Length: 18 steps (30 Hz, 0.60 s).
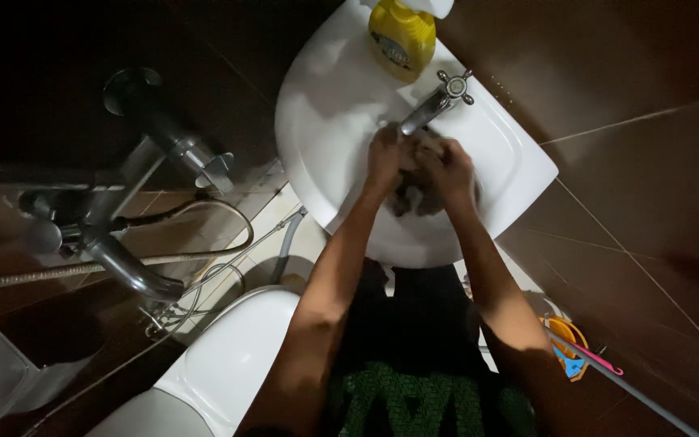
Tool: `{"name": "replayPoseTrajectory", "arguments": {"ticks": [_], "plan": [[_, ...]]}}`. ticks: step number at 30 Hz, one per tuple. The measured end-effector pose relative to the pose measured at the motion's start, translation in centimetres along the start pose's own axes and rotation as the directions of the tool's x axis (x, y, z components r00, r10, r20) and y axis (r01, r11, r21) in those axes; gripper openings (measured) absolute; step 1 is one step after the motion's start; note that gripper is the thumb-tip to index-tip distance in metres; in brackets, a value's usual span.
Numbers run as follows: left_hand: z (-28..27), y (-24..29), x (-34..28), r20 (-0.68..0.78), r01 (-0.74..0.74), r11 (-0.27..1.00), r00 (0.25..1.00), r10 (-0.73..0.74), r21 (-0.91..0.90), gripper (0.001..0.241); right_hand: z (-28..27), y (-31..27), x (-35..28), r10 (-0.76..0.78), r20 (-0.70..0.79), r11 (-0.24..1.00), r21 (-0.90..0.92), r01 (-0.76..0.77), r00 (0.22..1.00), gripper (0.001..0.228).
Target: The person wipes the brown tiled wall with a cloth, then moves to the sink to rinse the cloth under running water. They proceed to wipe the sink basin and faucet with the cloth.
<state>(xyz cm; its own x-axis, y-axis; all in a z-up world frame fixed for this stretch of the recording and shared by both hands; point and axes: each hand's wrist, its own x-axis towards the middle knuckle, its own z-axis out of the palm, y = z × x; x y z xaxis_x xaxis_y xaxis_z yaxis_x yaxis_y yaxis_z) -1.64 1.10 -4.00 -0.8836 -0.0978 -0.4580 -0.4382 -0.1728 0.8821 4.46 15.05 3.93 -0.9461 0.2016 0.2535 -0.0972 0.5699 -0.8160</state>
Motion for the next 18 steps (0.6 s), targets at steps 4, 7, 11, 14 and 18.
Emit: {"name": "replayPoseTrajectory", "arguments": {"ticks": [4,7,11,14,18], "plan": [[-3.6,-2.4,0.2,-0.004,0.003,1.000,1.000,-0.003,-0.022,0.058,1.6,-1.7,1.3,0.216,0.321,0.970,0.033,-0.239,0.922,0.031],[-3.7,3.4,-4.8,-0.020,-0.019,0.987,1.000,0.016,-0.158,0.060,4.0,-1.6,1.7,0.327,0.287,0.939,0.006,-0.343,0.900,0.038],[-3.3,3.3,-5.1,-0.093,-0.239,0.925,0.971,0.221,-0.294,0.032,5.8,-1.7,0.4,0.387,0.280,0.916,-0.006,-0.402,0.878,0.055],[-3.5,5.4,-6.0,0.112,-0.152,0.976,0.979,0.171,-0.156,0.051,7.3,-0.3,0.0,0.323,0.414,0.920,0.073,-0.385,0.851,0.069],[-5.5,4.4,-6.2,0.091,-0.202,0.966,0.978,0.189,0.161,0.050,4.4,-4.6,2.2,0.346,0.529,0.896,0.060,-0.441,0.775,0.071]]}}
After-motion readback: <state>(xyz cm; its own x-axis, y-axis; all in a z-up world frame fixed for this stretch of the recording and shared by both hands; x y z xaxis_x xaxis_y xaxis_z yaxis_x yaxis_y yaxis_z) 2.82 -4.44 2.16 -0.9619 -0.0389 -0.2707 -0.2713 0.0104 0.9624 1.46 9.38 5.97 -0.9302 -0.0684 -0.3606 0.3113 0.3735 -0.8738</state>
